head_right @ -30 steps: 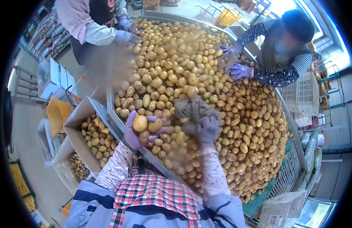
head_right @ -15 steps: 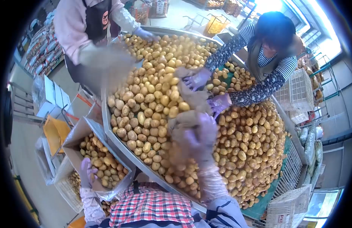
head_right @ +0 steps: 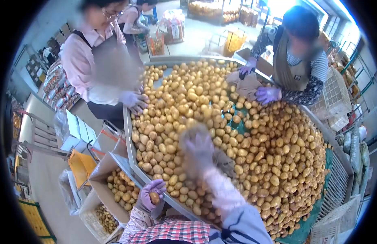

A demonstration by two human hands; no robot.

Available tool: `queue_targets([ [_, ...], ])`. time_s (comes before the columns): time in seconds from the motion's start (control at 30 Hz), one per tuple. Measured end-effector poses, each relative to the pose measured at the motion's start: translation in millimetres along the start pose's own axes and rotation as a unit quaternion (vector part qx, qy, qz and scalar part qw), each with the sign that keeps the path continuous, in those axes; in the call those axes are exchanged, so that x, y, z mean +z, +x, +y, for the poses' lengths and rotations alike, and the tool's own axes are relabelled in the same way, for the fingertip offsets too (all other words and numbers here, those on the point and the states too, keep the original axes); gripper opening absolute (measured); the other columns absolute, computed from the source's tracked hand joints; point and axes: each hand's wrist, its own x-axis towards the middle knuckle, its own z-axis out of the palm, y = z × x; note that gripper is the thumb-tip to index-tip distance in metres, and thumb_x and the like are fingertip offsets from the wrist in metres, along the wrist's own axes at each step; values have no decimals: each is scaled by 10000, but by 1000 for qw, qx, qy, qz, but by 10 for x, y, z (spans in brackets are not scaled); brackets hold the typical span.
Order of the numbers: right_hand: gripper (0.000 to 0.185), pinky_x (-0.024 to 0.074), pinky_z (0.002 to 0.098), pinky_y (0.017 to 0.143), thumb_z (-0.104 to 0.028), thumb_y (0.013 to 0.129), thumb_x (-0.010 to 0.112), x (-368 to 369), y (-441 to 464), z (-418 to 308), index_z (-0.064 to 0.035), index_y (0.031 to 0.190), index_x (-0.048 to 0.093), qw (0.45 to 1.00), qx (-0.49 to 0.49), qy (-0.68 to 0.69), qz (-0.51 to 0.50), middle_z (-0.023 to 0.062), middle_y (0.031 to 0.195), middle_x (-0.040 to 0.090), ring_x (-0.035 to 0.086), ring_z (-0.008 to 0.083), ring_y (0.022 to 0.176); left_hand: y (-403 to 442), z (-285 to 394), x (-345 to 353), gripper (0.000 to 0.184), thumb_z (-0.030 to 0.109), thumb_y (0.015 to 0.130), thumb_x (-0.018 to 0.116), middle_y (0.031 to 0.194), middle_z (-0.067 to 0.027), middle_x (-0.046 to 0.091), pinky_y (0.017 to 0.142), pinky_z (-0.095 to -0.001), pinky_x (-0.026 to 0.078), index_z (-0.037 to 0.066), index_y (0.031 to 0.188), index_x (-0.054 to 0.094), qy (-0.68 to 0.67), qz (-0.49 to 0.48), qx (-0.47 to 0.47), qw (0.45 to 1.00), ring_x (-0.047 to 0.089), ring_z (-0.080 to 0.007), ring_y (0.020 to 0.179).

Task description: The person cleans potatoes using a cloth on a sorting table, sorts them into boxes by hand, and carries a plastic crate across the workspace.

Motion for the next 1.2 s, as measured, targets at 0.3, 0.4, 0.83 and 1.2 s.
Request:
queue_targets([
  [0.3, 336, 455, 483, 990, -183, 738, 758, -751, -1410, 786, -148, 1067, 701, 940, 238, 211, 121, 181, 1139, 652, 556, 423, 1131, 881, 260, 153, 309, 151, 911, 640, 986, -34, 627, 511, -223, 492, 63, 1207, 625, 159, -21, 149, 976, 613, -128, 742],
  [0.4, 781, 278, 639, 1077, -524, 694, 747, -824, -1468, 419, -214, 1379, 535, 967, 203, 77, -132, 325, 1481, 299, 259, 575, 1344, 1364, 351, 526, 304, 93, 903, 618, 992, -25, 635, 493, -213, 459, 52, 1205, 634, 230, 11, 201, 952, 579, -74, 731],
  [0.83, 689, 274, 700, 1029, -624, 759, 657, 609, -956, 756, -238, 1318, 544, 980, 193, -36, 29, 226, 1539, 231, 235, 595, 1331, 3220, 25, 2499, 281, 178, 941, 511, 1251, -126, 547, 845, -457, 551, 198, 1207, 602, 842, -19, 281, 460, 657, -327, 1064],
  [1.2, 552, 417, 398, 1062, -57, 678, 787, -458, -1649, 1004, -19, 1188, 579, 732, 404, 546, -56, 164, 1291, 516, 516, 272, 1235, 2892, 690, 1562, 422, 93, 903, 639, 1104, -85, 636, 582, -230, 539, 73, 1313, 537, 437, -263, 239, 826, 634, -129, 743],
])
